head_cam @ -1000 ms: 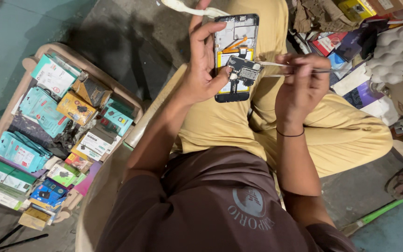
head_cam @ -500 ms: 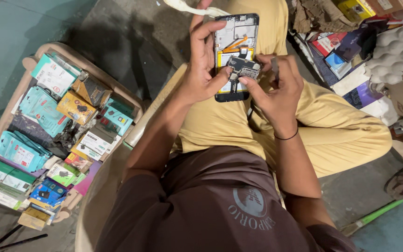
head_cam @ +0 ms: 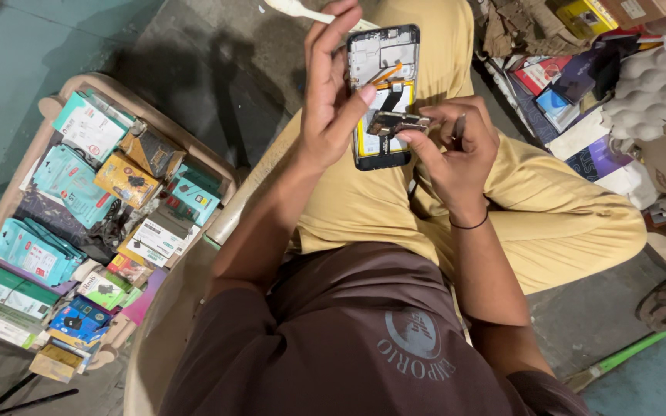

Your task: The person sits with an opened smartphone on their lap and repairs it. They pry at the internal board with a flat metal tool, use tweezers to lift and reposition small internal components, and work around the battery and board inside the phone chassis.

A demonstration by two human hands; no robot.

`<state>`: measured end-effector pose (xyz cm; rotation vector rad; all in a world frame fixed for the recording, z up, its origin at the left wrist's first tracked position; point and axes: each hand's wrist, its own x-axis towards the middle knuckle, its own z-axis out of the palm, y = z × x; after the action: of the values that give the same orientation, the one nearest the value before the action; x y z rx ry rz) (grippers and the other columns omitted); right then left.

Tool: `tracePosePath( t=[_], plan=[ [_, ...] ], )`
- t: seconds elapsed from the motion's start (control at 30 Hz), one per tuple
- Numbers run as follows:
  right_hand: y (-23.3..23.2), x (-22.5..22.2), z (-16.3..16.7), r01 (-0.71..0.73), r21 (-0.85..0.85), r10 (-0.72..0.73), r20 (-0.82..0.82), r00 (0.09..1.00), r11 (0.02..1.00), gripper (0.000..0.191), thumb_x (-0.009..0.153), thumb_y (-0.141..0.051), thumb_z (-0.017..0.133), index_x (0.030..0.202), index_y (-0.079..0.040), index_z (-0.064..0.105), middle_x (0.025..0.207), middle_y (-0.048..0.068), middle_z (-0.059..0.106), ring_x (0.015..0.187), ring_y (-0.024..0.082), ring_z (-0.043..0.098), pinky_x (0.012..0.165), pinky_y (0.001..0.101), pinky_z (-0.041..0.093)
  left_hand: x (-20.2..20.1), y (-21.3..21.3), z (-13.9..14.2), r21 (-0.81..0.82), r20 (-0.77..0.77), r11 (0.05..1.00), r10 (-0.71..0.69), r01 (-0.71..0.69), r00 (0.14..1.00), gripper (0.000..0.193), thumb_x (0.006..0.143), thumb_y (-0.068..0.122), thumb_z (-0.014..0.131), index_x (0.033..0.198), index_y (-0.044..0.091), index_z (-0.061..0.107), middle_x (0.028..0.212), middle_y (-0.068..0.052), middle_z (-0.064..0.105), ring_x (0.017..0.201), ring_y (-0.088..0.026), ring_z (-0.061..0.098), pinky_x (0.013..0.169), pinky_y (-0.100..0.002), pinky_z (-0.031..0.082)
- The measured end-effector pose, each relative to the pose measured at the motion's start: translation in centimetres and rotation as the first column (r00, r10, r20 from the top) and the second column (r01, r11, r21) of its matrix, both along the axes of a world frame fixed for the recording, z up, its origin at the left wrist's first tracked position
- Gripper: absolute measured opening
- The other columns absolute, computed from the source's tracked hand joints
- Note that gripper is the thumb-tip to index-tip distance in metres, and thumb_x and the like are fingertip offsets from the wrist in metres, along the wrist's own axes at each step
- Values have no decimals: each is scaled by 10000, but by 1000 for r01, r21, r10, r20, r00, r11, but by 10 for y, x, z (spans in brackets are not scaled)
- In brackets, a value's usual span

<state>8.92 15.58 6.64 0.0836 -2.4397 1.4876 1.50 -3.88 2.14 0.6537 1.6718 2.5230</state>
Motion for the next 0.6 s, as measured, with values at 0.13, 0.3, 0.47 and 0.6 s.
tracePosePath(
  t=[0.13,0.3,0.47,0.6],
  plan=[
    [2,1,0,0,0,0,2,1000,1000,345,900,-93,946,1090,-3,673,1049,60,601,654,65,415,591,215,339,0,-5,7,-3,-18,998,-57,57,998,804,972,-11,621,1657,61,207,1680,31,144,1466,-141,358,1234,-288,343],
    [2,0,0,-16,-26,15,-17,1000,1000,343,914,-94,937,1103,-3,665,1067,68,607,660,61,431,598,216,350,-3,-5,9,-41,-76,998,-56,53,996,908,912,54,665,1676,85,174,1697,52,119,1515,-116,281,1281,-271,260],
    [3,0,-2,-12,3,12,-27,1000,1000,331,907,-95,936,1098,-5,681,1033,58,586,685,71,441,615,220,355,-3,-5,6,-36,-79,998,-57,54,995,821,931,76,664,1636,65,243,1686,42,117,1501,-114,298,1271,-285,286],
    [3,0,-6,25,-194,-4,106,994,981,222,987,-65,849,1111,2,677,1040,26,566,745,52,461,668,194,366,-5,-7,6,-46,-50,996,-82,79,995,515,961,60,641,1448,21,475,1676,-13,97,1412,-129,402,1161,-310,416]
  ],
)
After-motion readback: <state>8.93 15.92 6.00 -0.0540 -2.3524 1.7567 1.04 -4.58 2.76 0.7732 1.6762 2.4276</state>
